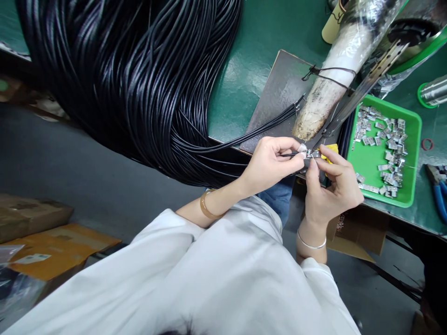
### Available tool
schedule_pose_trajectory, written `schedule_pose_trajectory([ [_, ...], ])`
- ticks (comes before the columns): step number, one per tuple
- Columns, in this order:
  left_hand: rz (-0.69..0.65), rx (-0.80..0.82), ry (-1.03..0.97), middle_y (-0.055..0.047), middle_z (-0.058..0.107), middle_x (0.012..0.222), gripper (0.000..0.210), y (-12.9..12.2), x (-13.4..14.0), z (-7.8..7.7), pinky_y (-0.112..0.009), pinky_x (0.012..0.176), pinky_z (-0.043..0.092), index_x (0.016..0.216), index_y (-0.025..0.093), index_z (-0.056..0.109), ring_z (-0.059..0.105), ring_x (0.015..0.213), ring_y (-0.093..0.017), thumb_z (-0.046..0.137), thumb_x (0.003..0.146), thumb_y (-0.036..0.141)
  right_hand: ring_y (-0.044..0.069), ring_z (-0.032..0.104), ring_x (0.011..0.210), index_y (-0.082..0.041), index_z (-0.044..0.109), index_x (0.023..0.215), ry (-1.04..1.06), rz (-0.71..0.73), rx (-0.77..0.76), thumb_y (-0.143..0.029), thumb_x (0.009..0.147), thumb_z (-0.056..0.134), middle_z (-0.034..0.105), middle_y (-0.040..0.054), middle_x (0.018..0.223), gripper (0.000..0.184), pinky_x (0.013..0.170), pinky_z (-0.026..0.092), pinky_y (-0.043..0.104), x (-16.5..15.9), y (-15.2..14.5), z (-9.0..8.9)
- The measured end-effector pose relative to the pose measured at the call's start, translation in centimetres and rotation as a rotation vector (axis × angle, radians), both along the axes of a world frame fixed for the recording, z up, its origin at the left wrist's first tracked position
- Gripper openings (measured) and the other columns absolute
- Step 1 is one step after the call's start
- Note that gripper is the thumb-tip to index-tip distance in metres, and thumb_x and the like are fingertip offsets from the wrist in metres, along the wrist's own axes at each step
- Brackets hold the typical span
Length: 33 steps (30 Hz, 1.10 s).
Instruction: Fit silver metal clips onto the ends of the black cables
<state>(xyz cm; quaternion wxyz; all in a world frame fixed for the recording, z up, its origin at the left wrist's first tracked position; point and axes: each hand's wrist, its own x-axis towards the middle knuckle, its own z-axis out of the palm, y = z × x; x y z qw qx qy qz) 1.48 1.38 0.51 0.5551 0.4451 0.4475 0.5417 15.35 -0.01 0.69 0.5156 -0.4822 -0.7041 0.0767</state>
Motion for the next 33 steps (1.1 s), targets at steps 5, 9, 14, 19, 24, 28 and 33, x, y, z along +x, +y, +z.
schedule_pose_trajectory([
  [5,-0.009,0.085,0.015,0.002,0.053,0.065,0.014,0.0,-0.2,0.5,-0.013,0.048,0.032,0.075,0.01,0.067,0.039,0.055,-0.002,0.064,0.08,0.023,0.022,0.074,0.103,-0.024,0.072,0.094,-0.061,0.005,0.064,-0.01,0.081,0.072,0.076,0.0025,0.108,0.019,0.087,0.063,0.04,-0.3,0.0,0.5],
  [9,-0.064,0.055,0.03,0.002,0.051,0.063,0.014,0.2,-0.5,0.2,-0.015,0.049,0.03,0.076,0.009,0.069,0.038,0.054,-0.003,0.063,0.078,0.022,0.021,0.075,0.097,-0.02,0.068,0.093,0.035,0.003,0.047,-0.013,0.082,0.071,0.076,0.0035,0.109,0.013,0.08,0.064,0.034,-0.5,-0.2,0.2],
  [14,-0.104,-0.019,0.064,0.004,0.041,0.056,0.013,0.2,-0.7,0.1,-0.017,0.048,0.022,0.075,0.01,0.07,0.03,0.052,-0.003,0.062,0.077,0.02,0.005,0.047,0.033,-0.021,0.066,0.089,0.507,0.028,0.086,-0.019,0.084,0.067,0.061,-0.0091,0.059,0.005,0.032,0.034,0.018,1.8,0.2,0.6],
  [19,-0.123,-0.005,0.004,0.004,0.043,0.058,0.012,0.1,-0.7,0.5,-0.017,0.049,0.025,0.073,0.01,0.068,0.032,0.053,-0.003,0.062,0.076,0.019,0.007,0.046,0.032,-0.021,0.06,0.108,0.646,0.208,-0.187,-0.018,0.087,0.061,0.065,-0.0086,0.059,0.022,0.034,0.04,0.019,2.9,-0.6,2.1],
  [24,-0.108,0.004,0.018,0.004,0.044,0.058,0.014,0.1,-0.8,0.3,-0.017,0.049,0.026,0.075,0.01,0.068,0.033,0.053,-0.003,0.063,0.079,0.023,0.018,0.076,0.076,-0.017,0.062,0.09,0.267,-0.082,-0.167,-0.02,0.087,0.069,0.076,0.001,0.084,0.008,0.072,0.065,0.032,1.0,-1.5,1.2],
  [28,-0.064,0.028,0.058,0.004,0.046,0.057,0.013,0.2,-0.6,-0.1,-0.018,0.051,0.03,0.073,0.011,0.068,0.036,0.053,-0.004,0.063,0.08,0.022,0.021,0.076,0.095,-0.019,0.061,0.09,0.073,-0.007,-0.091,-0.017,0.085,0.07,0.075,0.0055,0.107,0.01,0.084,0.065,0.039,0.6,-1.1,0.1],
  [33,-0.003,0.034,0.055,0.001,0.053,0.06,0.011,0.3,-0.3,0.3,-0.018,0.05,0.032,0.073,0.012,0.069,0.041,0.055,-0.005,0.065,0.077,0.021,0.019,0.075,0.094,-0.019,0.061,0.089,0.048,0.033,-0.037,-0.011,0.083,0.069,0.073,0.0064,0.115,0.013,0.082,0.066,0.038,0.1,-0.6,0.3],
])
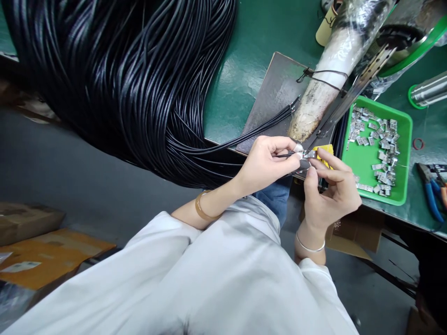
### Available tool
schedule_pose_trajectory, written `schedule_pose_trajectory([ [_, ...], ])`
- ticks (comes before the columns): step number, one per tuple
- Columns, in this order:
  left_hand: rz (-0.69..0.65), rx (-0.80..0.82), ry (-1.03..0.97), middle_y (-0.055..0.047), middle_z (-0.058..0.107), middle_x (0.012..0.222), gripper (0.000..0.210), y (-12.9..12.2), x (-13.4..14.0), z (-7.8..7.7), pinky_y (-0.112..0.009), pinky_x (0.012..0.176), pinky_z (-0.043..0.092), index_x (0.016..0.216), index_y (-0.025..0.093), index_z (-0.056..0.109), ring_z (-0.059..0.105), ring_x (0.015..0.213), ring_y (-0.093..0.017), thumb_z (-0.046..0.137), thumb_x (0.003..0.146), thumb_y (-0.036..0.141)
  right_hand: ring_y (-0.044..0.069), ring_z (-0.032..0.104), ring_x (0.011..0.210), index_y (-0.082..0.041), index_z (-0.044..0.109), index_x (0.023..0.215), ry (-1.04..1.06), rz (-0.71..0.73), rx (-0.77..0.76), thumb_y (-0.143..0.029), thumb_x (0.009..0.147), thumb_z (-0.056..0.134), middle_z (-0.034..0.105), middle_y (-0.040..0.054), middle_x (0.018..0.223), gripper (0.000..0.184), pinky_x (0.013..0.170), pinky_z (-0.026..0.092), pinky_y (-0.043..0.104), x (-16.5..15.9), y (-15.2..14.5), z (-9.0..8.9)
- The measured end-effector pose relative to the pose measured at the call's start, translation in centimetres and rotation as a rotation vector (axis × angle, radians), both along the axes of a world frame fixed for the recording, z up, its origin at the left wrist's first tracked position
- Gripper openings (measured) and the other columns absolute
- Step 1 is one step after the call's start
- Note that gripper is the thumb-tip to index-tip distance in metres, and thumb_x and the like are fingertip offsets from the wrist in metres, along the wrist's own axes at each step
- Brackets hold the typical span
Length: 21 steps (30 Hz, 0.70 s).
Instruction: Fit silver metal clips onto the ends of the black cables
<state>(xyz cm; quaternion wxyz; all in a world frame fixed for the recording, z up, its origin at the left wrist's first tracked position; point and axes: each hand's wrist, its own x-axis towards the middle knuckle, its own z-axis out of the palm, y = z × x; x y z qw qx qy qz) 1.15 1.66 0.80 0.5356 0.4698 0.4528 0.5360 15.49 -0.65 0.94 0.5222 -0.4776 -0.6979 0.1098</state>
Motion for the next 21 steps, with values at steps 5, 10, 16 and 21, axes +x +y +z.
schedule_pose_trajectory([
  [5,-0.026,0.013,0.035,0.002,0.05,0.059,0.013,0.1,-0.5,0.2,-0.018,0.048,0.028,0.073,0.011,0.071,0.036,0.053,-0.004,0.064,0.077,0.021,0.02,0.075,0.098,-0.019,0.06,0.087,0.003,0.019,-0.002,-0.01,0.083,0.069,0.073,0.0062,0.115,0.014,0.082,0.067,0.038,-0.1,-0.1,0.1],
  [10,-0.078,-0.001,0.076,0.004,0.043,0.056,0.013,0.0,-0.6,0.1,-0.018,0.046,0.022,0.072,0.01,0.069,0.03,0.051,-0.003,0.063,0.076,0.02,0.019,0.074,0.096,-0.019,0.062,0.088,-0.037,0.002,-0.014,-0.011,0.082,0.07,0.074,0.0032,0.106,0.013,0.083,0.066,0.036,0.4,0.1,-0.2],
  [16,-0.033,0.065,0.136,0.005,0.038,0.056,0.012,-0.2,-0.4,0.8,-0.018,0.046,0.017,0.074,0.01,0.069,0.025,0.052,-0.002,0.062,0.077,0.019,0.019,0.074,0.096,-0.019,0.07,0.089,-0.124,-0.055,0.096,-0.008,0.076,0.076,0.076,0.0018,0.099,0.018,0.085,0.062,0.035,0.4,0.7,0.3],
  [21,-0.055,0.08,0.135,0.005,0.037,0.056,0.012,-0.2,-0.6,1.2,-0.019,0.046,0.016,0.075,0.009,0.069,0.024,0.051,-0.002,0.062,0.077,0.018,0.019,0.074,0.096,-0.021,0.068,0.087,-0.142,-0.043,0.093,-0.009,0.078,0.075,0.076,0.0005,0.099,0.017,0.086,0.062,0.037,0.1,0.6,0.9],
])
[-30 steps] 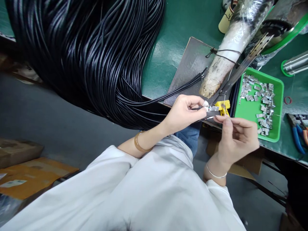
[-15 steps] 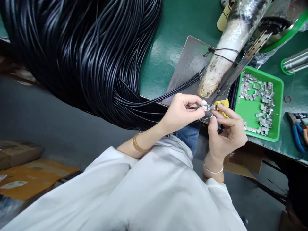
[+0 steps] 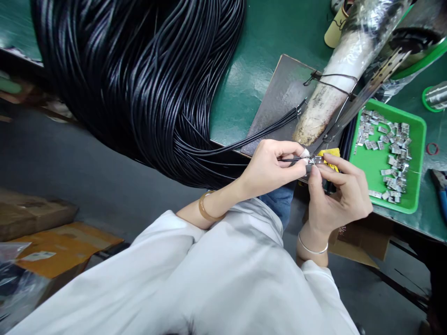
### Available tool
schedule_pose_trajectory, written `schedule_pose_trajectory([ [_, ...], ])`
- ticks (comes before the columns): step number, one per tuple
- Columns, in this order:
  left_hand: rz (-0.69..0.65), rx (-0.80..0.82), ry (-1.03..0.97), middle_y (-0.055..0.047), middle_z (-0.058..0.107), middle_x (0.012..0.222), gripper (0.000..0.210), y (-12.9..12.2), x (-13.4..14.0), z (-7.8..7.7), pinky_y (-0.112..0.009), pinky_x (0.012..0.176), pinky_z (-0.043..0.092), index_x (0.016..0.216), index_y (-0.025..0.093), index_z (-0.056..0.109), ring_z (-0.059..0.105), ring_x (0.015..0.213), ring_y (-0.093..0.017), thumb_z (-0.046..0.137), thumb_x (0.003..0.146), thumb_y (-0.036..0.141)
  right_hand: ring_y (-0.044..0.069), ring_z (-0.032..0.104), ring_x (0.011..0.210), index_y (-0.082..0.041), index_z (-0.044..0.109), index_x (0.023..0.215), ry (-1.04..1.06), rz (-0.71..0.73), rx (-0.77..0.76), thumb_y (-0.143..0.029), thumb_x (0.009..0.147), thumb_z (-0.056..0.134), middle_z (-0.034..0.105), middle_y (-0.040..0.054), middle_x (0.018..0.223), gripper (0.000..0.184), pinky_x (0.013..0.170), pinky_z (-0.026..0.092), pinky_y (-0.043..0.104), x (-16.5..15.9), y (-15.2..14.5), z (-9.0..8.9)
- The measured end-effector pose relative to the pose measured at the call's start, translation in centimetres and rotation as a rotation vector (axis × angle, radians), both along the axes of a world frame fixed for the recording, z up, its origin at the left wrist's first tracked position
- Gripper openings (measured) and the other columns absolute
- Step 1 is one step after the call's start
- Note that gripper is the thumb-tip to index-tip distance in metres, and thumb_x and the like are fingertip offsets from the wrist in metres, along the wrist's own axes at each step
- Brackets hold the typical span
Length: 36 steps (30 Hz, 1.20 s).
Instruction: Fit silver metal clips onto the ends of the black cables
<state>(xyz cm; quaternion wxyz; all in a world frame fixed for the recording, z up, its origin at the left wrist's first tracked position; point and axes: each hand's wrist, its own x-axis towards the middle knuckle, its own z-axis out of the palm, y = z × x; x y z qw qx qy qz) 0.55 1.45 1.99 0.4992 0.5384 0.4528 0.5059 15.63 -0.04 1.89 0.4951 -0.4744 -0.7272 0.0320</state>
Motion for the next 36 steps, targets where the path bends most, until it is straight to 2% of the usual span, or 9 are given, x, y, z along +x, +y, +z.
schedule_pose_trajectory([
  [5,-0.041,-0.052,-0.046,0.005,0.036,0.055,0.013,0.3,-0.5,-0.3,-0.018,0.046,0.018,0.073,0.009,0.07,0.024,0.05,-0.003,0.063,0.077,0.02,0.018,0.074,0.094,-0.021,0.061,0.082,0.014,0.029,0.001,-0.009,0.078,0.072,0.075,0.0018,0.104,0.017,0.082,0.064,0.034,-0.1,-0.3,-0.1],
  [9,-0.059,-0.097,-0.045,0.006,0.035,0.053,0.013,0.4,-0.7,-0.6,-0.018,0.045,0.018,0.071,0.01,0.07,0.024,0.05,-0.003,0.065,0.076,0.02,0.017,0.074,0.095,-0.02,0.062,0.083,0.035,0.057,0.0,-0.005,0.077,0.072,0.075,0.001,0.097,0.019,0.084,0.062,0.033,-0.1,-0.1,-0.6],
  [20,0.021,0.08,0.047,0.005,0.043,0.057,0.012,-0.2,-0.3,0.0,-0.017,0.045,0.02,0.076,0.008,0.071,0.027,0.051,-0.002,0.063,0.078,0.017,0.017,0.074,0.092,-0.023,0.07,0.087,-0.044,-0.036,0.021,-0.013,0.079,0.075,0.075,0.0005,0.1,0.014,0.083,0.063,0.035,-0.1,0.1,-0.3],
  [24,-0.031,0.01,0.005,0.006,0.038,0.056,0.013,0.0,-0.5,-0.5,-0.019,0.046,0.018,0.077,0.009,0.071,0.024,0.051,-0.003,0.063,0.078,0.019,0.018,0.074,0.094,-0.021,0.067,0.084,-0.038,-0.01,0.028,-0.013,0.079,0.074,0.075,0.0019,0.103,0.012,0.081,0.064,0.034,-0.2,-0.2,-0.5],
  [28,-0.09,-0.056,0.001,0.007,0.029,0.055,0.012,0.0,-0.6,-0.9,-0.02,0.048,0.017,0.073,0.01,0.068,0.022,0.053,-0.004,0.062,0.077,0.02,0.017,0.074,0.092,-0.02,0.064,0.084,-0.016,0.016,0.02,-0.011,0.081,0.072,0.075,0.0008,0.094,0.012,0.081,0.063,0.032,0.1,-0.4,-0.6],
  [36,-0.064,-0.09,-0.025,0.006,0.033,0.055,0.015,0.0,-0.4,-1.1,-0.022,0.049,0.016,0.074,0.011,0.068,0.024,0.052,-0.004,0.06,0.08,0.022,0.016,0.074,0.087,-0.021,0.066,0.086,0.017,-0.035,-0.052,-0.014,0.083,0.071,0.077,0.0013,0.098,0.009,0.076,0.063,0.03,-0.1,0.0,-0.8],
])
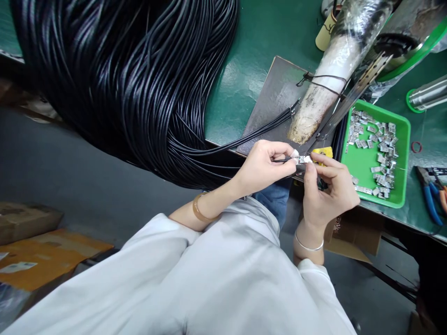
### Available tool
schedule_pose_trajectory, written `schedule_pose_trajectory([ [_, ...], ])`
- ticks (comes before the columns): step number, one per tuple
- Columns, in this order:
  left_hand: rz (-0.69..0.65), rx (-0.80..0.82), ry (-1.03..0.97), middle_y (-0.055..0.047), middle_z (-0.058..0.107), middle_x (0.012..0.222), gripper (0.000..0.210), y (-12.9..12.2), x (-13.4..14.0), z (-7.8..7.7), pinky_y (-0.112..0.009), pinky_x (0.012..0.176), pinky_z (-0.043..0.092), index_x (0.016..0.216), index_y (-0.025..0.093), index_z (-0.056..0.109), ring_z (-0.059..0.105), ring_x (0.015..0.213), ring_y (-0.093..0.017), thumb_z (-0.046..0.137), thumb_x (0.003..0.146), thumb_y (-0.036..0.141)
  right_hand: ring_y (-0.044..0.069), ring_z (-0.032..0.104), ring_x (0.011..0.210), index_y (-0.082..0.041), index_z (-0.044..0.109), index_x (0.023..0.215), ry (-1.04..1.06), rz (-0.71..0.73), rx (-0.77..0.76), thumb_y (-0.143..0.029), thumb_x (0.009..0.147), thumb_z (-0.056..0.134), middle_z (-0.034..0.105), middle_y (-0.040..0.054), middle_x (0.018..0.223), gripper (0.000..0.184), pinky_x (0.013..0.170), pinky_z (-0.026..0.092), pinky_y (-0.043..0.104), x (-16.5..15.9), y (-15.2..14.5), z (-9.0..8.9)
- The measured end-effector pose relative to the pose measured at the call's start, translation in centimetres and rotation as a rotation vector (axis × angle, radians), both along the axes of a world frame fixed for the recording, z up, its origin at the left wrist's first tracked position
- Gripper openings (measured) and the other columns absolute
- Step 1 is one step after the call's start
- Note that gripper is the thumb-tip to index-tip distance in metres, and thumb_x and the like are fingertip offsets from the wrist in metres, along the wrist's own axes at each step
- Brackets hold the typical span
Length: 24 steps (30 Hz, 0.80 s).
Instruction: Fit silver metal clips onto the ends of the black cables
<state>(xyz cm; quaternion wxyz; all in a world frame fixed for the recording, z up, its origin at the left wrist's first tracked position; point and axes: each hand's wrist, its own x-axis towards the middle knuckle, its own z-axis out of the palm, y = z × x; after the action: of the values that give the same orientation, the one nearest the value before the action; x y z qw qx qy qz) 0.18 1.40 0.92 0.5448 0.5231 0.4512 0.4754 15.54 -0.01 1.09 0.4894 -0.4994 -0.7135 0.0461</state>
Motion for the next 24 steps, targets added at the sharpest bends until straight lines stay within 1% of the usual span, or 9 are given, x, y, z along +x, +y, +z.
schedule_pose_trajectory([
  [3,0.023,0.007,-0.018,0.006,0.034,0.055,0.015,0.11,0.16,-0.03,-0.021,0.05,0.018,0.074,0.011,0.068,0.026,0.053,-0.004,0.061,0.081,0.022,0.016,0.074,0.087,-0.021,0.066,0.085,0.011,0.003,0.016,-0.013,0.082,0.071,0.077,0.0015,0.098,0.01,0.076,0.063,0.031,-0.15,0.26,-0.01],
  [7,0.05,0.03,-0.011,0.005,0.036,0.056,0.014,0.2,0.25,0.34,-0.021,0.051,0.021,0.072,0.011,0.067,0.029,0.054,-0.004,0.062,0.08,0.022,0.017,0.075,0.087,-0.021,0.066,0.087,0.023,-0.001,0.055,-0.012,0.081,0.072,0.076,0.0014,0.098,0.013,0.076,0.063,0.033,-0.23,0.43,0.23],
  [10,0.04,0.028,-0.019,0.005,0.038,0.057,0.013,0.26,0.22,0.52,-0.021,0.051,0.023,0.072,0.011,0.067,0.03,0.054,-0.005,0.062,0.079,0.021,0.018,0.075,0.088,-0.021,0.066,0.087,0.026,0.0,0.067,-0.011,0.08,0.073,0.076,0.0013,0.098,0.014,0.078,0.064,0.035,-0.26,0.35,0.38],
  [14,-0.001,-0.001,-0.037,0.005,0.036,0.056,0.012,0.29,0.16,0.18,-0.021,0.05,0.02,0.075,0.011,0.069,0.027,0.053,-0.004,0.061,0.08,0.02,0.017,0.075,0.087,-0.021,0.065,0.084,0.012,-0.013,0.085,-0.014,0.081,0.073,0.076,0.0009,0.095,0.011,0.075,0.065,0.033,-0.25,0.19,0.15],
  [17,-0.005,0.006,-0.028,0.006,0.033,0.056,0.012,0.28,0.19,-0.06,-0.021,0.05,0.019,0.075,0.011,0.068,0.025,0.052,-0.004,0.061,0.08,0.02,0.016,0.075,0.085,-0.021,0.064,0.084,0.016,-0.026,0.079,-0.015,0.083,0.071,0.077,0.0009,0.095,0.009,0.074,0.064,0.032,-0.19,0.24,-0.18],
  [21,0.037,0.047,-0.013,0.006,0.033,0.056,0.012,0.29,0.32,0.22,-0.021,0.051,0.02,0.071,0.011,0.066,0.026,0.053,-0.004,0.062,0.079,0.019,0.017,0.074,0.088,-0.022,0.068,0.087,0.022,-0.017,0.084,-0.014,0.081,0.074,0.077,0.0005,0.096,0.012,0.075,0.064,0.033,-0.11,0.46,-0.13],
  [24,0.045,0.049,-0.02,0.005,0.037,0.056,0.012,0.27,0.36,0.53,-0.022,0.051,0.02,0.072,0.011,0.067,0.027,0.054,-0.004,0.062,0.079,0.02,0.018,0.075,0.089,-0.023,0.069,0.086,-0.013,-0.02,0.095,-0.014,0.079,0.075,0.077,0.0002,0.098,0.013,0.076,0.064,0.035,-0.1,0.45,0.19],
])
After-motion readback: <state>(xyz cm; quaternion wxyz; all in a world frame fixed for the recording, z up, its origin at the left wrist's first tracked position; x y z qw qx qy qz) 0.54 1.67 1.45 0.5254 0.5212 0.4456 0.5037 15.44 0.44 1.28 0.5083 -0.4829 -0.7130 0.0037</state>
